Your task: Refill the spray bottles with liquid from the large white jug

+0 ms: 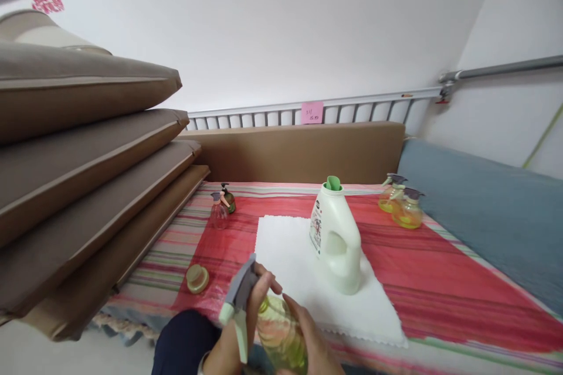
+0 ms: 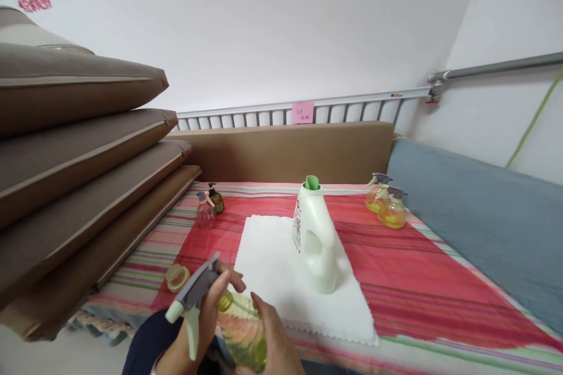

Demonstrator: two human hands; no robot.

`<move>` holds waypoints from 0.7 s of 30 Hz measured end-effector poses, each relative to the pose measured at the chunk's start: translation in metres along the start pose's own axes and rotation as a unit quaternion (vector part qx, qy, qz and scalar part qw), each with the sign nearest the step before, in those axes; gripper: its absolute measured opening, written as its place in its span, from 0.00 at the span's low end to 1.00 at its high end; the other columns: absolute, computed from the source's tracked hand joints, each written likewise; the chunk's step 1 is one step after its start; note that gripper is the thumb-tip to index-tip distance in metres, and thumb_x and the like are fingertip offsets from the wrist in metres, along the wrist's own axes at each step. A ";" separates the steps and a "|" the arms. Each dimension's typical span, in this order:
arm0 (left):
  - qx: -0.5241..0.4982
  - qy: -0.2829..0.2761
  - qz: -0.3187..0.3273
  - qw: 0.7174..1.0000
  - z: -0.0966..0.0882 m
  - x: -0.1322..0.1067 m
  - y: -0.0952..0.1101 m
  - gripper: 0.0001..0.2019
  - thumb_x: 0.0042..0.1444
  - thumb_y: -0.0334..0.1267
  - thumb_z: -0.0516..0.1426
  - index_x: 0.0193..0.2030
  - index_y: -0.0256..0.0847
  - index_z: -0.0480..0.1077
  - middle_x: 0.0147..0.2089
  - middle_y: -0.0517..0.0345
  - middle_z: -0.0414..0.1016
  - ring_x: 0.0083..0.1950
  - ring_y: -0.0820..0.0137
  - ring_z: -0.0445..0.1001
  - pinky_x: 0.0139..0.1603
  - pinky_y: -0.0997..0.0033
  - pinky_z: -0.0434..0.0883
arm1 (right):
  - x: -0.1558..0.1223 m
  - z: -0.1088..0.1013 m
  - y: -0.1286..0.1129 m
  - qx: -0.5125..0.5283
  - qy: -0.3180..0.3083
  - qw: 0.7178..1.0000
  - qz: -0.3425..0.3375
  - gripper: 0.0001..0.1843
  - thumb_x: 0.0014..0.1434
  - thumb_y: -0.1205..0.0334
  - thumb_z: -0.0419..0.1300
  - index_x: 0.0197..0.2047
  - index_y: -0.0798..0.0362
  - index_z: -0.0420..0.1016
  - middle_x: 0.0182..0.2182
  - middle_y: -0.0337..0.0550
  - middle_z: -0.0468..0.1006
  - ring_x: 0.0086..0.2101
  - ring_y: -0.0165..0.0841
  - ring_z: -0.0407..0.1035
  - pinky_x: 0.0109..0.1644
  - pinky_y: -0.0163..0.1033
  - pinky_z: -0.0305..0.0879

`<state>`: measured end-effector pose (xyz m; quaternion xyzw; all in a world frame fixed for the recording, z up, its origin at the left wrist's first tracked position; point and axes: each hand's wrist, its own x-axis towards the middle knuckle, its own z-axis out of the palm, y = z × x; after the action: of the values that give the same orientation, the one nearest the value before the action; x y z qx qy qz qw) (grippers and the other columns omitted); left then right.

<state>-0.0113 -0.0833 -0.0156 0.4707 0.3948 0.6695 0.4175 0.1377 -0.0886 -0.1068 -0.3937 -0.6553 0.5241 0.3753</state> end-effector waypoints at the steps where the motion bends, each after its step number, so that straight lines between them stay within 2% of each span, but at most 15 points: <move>1: -0.002 0.010 0.013 1.000 0.001 0.003 0.003 0.11 0.51 0.41 0.58 0.21 0.40 0.71 0.24 0.57 0.71 0.31 0.65 0.71 0.45 0.63 0.66 | 0.000 0.000 0.004 -0.005 0.011 1.000 0.003 0.50 0.33 0.76 0.65 0.61 0.52 0.57 0.60 0.54 0.60 0.59 0.50 0.52 0.62 0.51 0.47; 5: -0.058 0.043 0.058 0.996 -0.007 0.024 0.035 0.11 0.51 0.42 0.57 0.23 0.39 0.70 0.24 0.58 0.71 0.31 0.67 0.71 0.41 0.65 0.68 | -0.002 -0.005 0.029 0.053 0.041 0.998 0.009 0.49 0.33 0.76 0.63 0.61 0.49 0.58 0.59 0.50 0.62 0.59 0.48 0.53 0.62 0.48 0.47; 7: -0.113 0.072 0.085 0.987 -0.022 0.036 0.059 0.08 0.48 0.42 0.59 0.25 0.39 0.70 0.26 0.60 0.71 0.30 0.69 0.71 0.38 0.67 0.70 | -0.001 -0.008 0.042 0.106 0.068 0.992 0.015 0.47 0.34 0.74 0.63 0.60 0.48 0.59 0.57 0.49 0.64 0.58 0.47 0.56 0.61 0.47 0.50; 9: -0.157 0.125 0.113 0.973 -0.041 0.047 0.077 0.08 0.47 0.42 0.59 0.27 0.40 0.71 0.27 0.61 0.72 0.29 0.71 0.70 0.36 0.68 0.71 | 0.003 -0.013 0.053 0.162 0.111 0.980 0.020 0.45 0.36 0.69 0.65 0.59 0.48 0.58 0.55 0.50 0.66 0.55 0.46 0.60 0.59 0.47 0.54; 11: -0.173 0.184 0.132 0.959 -0.059 0.054 0.080 0.07 0.48 0.42 0.59 0.29 0.40 0.72 0.28 0.62 0.72 0.30 0.73 0.71 0.35 0.71 0.72 | 0.012 -0.016 0.058 0.205 0.158 0.966 0.018 0.44 0.38 0.63 0.66 0.59 0.49 0.55 0.53 0.51 0.68 0.53 0.46 0.63 0.56 0.47 0.58; 12: -0.165 0.209 0.135 0.954 -0.064 0.056 0.074 0.07 0.47 0.41 0.59 0.29 0.40 0.72 0.28 0.62 0.72 0.30 0.74 0.71 0.34 0.72 0.72 | 0.019 -0.018 0.059 0.213 0.177 0.961 0.012 0.44 0.39 0.60 0.67 0.58 0.49 0.54 0.52 0.51 0.69 0.52 0.45 0.64 0.54 0.48 0.59; 14: -0.108 0.227 0.110 0.962 -0.066 0.056 0.048 0.08 0.44 0.41 0.61 0.29 0.39 0.71 0.27 0.63 0.72 0.28 0.74 0.71 0.32 0.74 0.71 | 0.034 -0.019 0.058 0.206 0.200 0.958 -0.004 0.43 0.39 0.57 0.67 0.58 0.49 0.54 0.51 0.52 0.70 0.51 0.45 0.64 0.53 0.48 0.60; 16: -0.006 0.174 0.017 0.985 -0.057 0.050 0.010 0.10 0.45 0.45 0.61 0.28 0.41 0.71 0.25 0.63 0.74 0.28 0.72 0.73 0.33 0.72 0.72 | 0.051 -0.017 0.056 0.188 0.212 0.959 -0.019 0.43 0.39 0.57 0.66 0.58 0.50 0.54 0.51 0.51 0.70 0.51 0.44 0.64 0.54 0.48 0.60; 17: 0.021 0.147 -0.017 0.989 -0.051 0.046 -0.011 0.11 0.42 0.45 0.62 0.28 0.40 0.73 0.26 0.60 0.76 0.30 0.67 0.75 0.34 0.68 0.73 | 0.058 -0.016 0.056 0.179 0.216 0.960 -0.024 0.43 0.39 0.57 0.66 0.57 0.50 0.54 0.52 0.51 0.69 0.51 0.44 0.64 0.55 0.48 0.60; 19: 0.052 0.122 -0.056 0.990 -0.037 0.038 -0.048 0.12 0.36 0.44 0.66 0.26 0.38 0.75 0.27 0.53 0.79 0.33 0.58 0.78 0.35 0.62 0.74 | 0.071 -0.012 0.054 0.165 0.221 0.961 -0.029 0.42 0.39 0.60 0.66 0.57 0.49 0.55 0.52 0.50 0.69 0.52 0.44 0.63 0.55 0.47 0.60; 21: 0.083 0.111 -0.089 0.986 -0.027 0.035 -0.077 0.16 0.34 0.44 0.67 0.31 0.36 0.77 0.34 0.46 0.81 0.42 0.52 0.77 0.44 0.57 0.73 | 0.081 -0.008 0.054 0.143 0.223 0.964 -0.033 0.41 0.39 0.63 0.65 0.57 0.48 0.56 0.53 0.49 0.69 0.53 0.43 0.62 0.56 0.46 0.59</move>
<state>-0.0300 -0.0279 -0.0823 0.3897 0.5330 0.6429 0.3883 0.1189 -0.0042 -0.1522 -0.4212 -0.4862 0.4986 0.5811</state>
